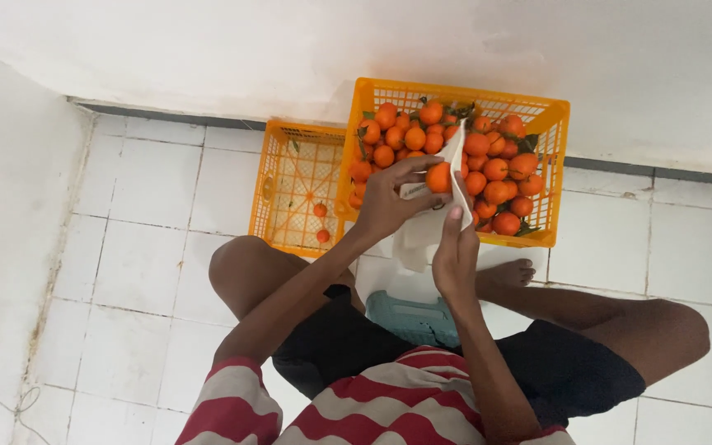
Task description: The person sits on the floor and packs small oranges from a yellow crate into a white cloth bag. They pick up oranges one by one and place them into the bag, repeating the process continuously.
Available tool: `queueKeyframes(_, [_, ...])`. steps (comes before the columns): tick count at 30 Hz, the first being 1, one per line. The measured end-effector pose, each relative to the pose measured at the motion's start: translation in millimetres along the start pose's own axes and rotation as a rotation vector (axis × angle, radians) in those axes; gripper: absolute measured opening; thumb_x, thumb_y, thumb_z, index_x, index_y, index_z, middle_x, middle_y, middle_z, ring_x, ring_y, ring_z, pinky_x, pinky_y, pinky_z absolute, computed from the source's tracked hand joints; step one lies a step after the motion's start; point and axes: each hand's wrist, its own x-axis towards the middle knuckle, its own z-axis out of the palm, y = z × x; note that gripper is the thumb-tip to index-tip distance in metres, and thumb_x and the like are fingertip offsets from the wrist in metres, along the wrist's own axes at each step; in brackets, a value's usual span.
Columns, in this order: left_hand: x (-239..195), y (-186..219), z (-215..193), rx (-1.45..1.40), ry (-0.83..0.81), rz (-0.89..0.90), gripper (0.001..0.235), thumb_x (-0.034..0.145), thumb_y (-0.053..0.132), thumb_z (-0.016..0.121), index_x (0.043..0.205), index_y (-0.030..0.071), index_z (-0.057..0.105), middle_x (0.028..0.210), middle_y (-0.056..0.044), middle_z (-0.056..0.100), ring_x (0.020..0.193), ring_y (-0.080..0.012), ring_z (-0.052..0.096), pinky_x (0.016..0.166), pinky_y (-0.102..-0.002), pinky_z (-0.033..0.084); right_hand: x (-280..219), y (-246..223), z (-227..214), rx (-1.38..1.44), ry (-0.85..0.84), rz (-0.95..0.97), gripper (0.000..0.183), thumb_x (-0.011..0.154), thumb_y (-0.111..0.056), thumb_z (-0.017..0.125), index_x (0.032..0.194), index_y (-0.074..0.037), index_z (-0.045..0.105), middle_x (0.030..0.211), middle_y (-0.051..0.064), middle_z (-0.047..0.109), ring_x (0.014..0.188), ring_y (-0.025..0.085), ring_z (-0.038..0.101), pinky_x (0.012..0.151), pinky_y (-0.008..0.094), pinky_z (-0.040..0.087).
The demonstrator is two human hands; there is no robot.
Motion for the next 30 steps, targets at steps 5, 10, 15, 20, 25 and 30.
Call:
queueKeyframes(5, [-6, 12, 6, -0.118, -0.088, -0.033, 0.054, 0.077, 0.019, 0.094, 0.125, 0.012, 0.071, 0.114, -0.009, 0.075, 0.106, -0.0187, 0.069, 0.102, -0.042, 0.052, 21, 38, -3, -0.042, 0.038, -0.292, 0.064, 0.113, -0.047, 0.022, 0.153, -0.002, 0.043, 0.147, 0.023, 0.051, 0.138, 0.037, 0.048, 0.117, 0.055, 0.033])
queueKeyframes(10, [-8, 22, 11, -0.058, -0.06, -0.047, 0.055, 0.077, 0.018, 0.094, 0.126, 0.013, 0.07, 0.114, -0.011, 0.075, 0.105, -0.0236, 0.073, 0.099, -0.042, 0.055, 15, 54, -13, 0.042, -0.024, 0.04, 0.085, 0.107, -0.064, 0.019, 0.155, 0.004, 0.032, 0.153, 0.028, 0.041, 0.143, 0.042, 0.038, 0.12, 0.061, 0.023])
queueKeyframes(15, [28, 39, -10, 0.087, -0.037, 0.039, 0.053, 0.084, 0.02, 0.09, 0.131, 0.012, 0.065, 0.119, -0.016, 0.072, 0.11, -0.0338, 0.072, 0.098, -0.047, 0.053, 25, 20, -12, 0.026, -0.039, -0.122, 0.058, 0.113, -0.042, 0.027, 0.15, -0.001, 0.043, 0.147, 0.026, 0.049, 0.142, 0.037, 0.041, 0.12, 0.056, 0.026])
queueKeyframes(20, [43, 31, -13, 0.194, -0.029, 0.118, 0.05, 0.087, 0.025, 0.089, 0.13, 0.016, 0.066, 0.117, -0.009, 0.075, 0.104, -0.0207, 0.073, 0.089, -0.034, 0.053, 84, 56, -11, 0.047, -0.068, -0.16, 0.064, 0.112, -0.052, 0.025, 0.144, -0.003, 0.051, 0.138, 0.021, 0.057, 0.133, 0.033, 0.049, 0.115, 0.053, 0.033])
queueKeyframes(25, [31, 2, -3, 0.057, 0.031, -0.029, 0.054, 0.076, 0.025, 0.094, 0.124, 0.015, 0.069, 0.11, -0.011, 0.076, 0.097, -0.0198, 0.072, 0.087, -0.031, 0.054, 39, -24, 2, -0.02, -0.045, 0.154, 0.093, 0.101, -0.071, 0.027, 0.156, 0.004, 0.032, 0.158, 0.032, 0.035, 0.15, 0.044, 0.029, 0.125, 0.057, 0.018])
queueKeyframes(30, [22, 15, -7, -0.053, -0.025, -0.069, 0.057, 0.078, 0.021, 0.094, 0.129, 0.013, 0.068, 0.115, -0.014, 0.074, 0.103, -0.0216, 0.072, 0.091, -0.034, 0.057, 13, -13, 5, 0.098, 0.042, -0.143, 0.063, 0.11, -0.05, 0.025, 0.132, -0.002, 0.059, 0.116, 0.017, 0.063, 0.112, 0.026, 0.058, 0.1, 0.045, 0.042])
